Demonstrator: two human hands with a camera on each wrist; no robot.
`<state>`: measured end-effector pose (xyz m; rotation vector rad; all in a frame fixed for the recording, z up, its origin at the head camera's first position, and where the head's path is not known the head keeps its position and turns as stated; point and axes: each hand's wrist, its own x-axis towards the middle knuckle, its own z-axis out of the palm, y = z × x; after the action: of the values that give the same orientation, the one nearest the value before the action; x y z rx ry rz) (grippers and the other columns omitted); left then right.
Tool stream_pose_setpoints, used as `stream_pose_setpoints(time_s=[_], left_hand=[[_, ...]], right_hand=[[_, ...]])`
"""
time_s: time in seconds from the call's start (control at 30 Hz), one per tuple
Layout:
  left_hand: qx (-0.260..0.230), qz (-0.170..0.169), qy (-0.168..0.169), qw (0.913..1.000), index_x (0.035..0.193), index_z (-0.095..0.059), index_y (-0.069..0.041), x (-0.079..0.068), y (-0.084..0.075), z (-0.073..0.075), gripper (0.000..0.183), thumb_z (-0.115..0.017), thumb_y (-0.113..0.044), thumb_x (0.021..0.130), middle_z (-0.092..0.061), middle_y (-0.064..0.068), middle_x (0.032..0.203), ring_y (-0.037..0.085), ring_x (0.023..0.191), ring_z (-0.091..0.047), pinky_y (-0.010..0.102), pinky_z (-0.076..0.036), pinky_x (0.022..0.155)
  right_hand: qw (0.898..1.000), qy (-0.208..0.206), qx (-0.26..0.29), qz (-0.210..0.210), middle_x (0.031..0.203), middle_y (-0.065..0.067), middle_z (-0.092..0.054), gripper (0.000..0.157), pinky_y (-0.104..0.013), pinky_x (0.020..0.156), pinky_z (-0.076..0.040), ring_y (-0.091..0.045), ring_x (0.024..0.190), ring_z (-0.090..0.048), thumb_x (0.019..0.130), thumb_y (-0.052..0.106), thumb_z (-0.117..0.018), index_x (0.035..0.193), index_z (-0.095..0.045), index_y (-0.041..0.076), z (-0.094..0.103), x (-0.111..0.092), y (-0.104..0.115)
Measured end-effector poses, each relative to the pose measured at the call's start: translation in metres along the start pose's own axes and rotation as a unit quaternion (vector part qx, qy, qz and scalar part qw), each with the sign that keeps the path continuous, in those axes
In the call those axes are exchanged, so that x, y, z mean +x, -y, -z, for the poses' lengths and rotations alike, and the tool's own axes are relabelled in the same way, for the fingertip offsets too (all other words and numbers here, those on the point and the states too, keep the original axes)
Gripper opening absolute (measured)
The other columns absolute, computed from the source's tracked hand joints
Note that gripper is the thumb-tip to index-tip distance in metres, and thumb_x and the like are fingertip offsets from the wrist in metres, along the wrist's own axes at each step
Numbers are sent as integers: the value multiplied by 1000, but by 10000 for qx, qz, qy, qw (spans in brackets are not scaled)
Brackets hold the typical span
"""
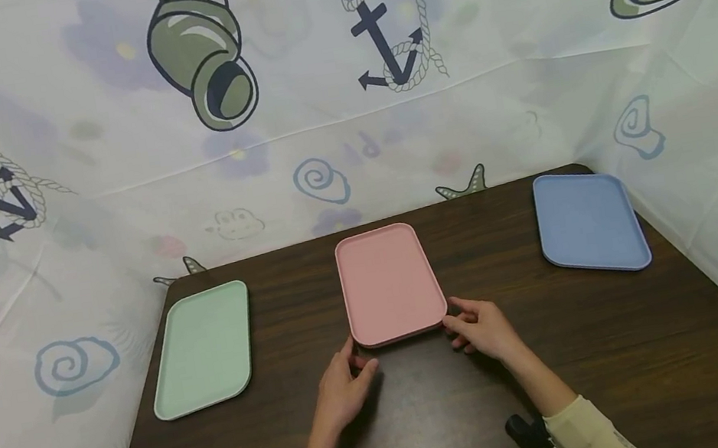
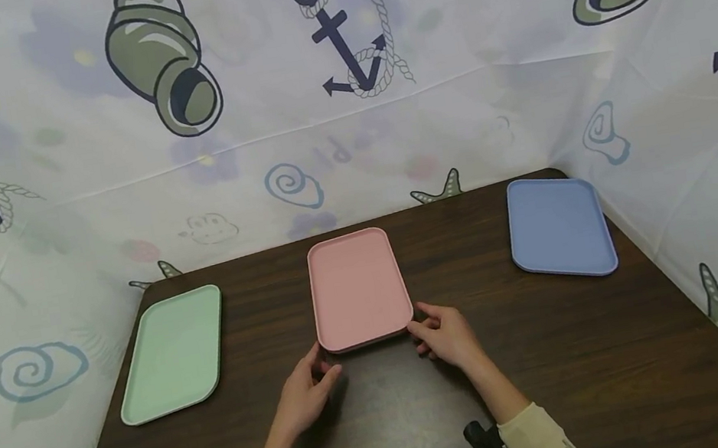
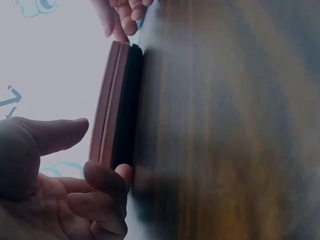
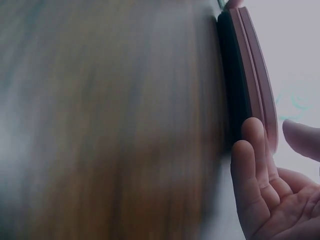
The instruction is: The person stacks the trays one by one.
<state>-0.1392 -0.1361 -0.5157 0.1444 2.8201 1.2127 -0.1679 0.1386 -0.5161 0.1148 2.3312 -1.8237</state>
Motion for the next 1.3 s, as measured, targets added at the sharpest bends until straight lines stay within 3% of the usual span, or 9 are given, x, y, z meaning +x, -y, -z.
stream_pose_setpoints(time_s=[0.2,0.5,0.63,0.77,1.07,1.3], left_hand=[[-50,151,216,9996,142,-44,8,-17,-10,1,65,-66,-31,94,-61,4,97,10,63,-50,33,-42,67],[515,-308,-68,9982,134,-58,-4,-30,-26,1,51,-68,-30,92,-64,3,98,6,67,-49,33,-43,65],[673,-507,154,9963,130,-62,-9,-31,-32,-4,46,-68,-34,92,-65,-3,95,4,65,-49,29,-42,59],[618,-860,569,9928,126,-65,-11,-26,-37,-10,41,-67,-35,93,-66,-10,88,2,63,-50,28,-42,59],[666,-1453,1095,9810,125,-67,-16,0,-52,-39,37,-66,-34,93,-62,-18,84,0,67,-51,27,-43,65],[668,-1864,1225,9725,126,-66,-14,22,-67,-56,38,-65,-34,93,-64,-16,85,0,71,-56,24,-45,65]], right_hand=[[9999,69,73,34,95,-20,-70,52,-37,60,-56,-27,72,-69,97,16,-63,140,-46,-9,23,-13,-1],[9992,-313,41,-227,104,-19,-70,58,-34,66,-56,-23,79,-70,99,29,-61,141,-46,-7,81,-33,-15],[9985,-457,-98,-280,105,-18,-69,60,-33,68,-56,-20,81,-70,99,32,-59,142,-44,-7,102,-40,-21],[9973,-628,-201,-321,105,-18,-70,61,-32,68,-56,-19,81,-71,99,34,-60,140,-46,-8,117,-44,-25],[9929,-1082,-319,-366,98,-14,-72,58,-31,64,-56,-12,75,-70,99,32,-59,137,-47,-11,139,-49,-29],[9893,-1406,-237,-321,89,-4,-73,58,-30,62,-56,-9,71,-70,99,30,-59,136,-48,-13,157,-50,-33]])
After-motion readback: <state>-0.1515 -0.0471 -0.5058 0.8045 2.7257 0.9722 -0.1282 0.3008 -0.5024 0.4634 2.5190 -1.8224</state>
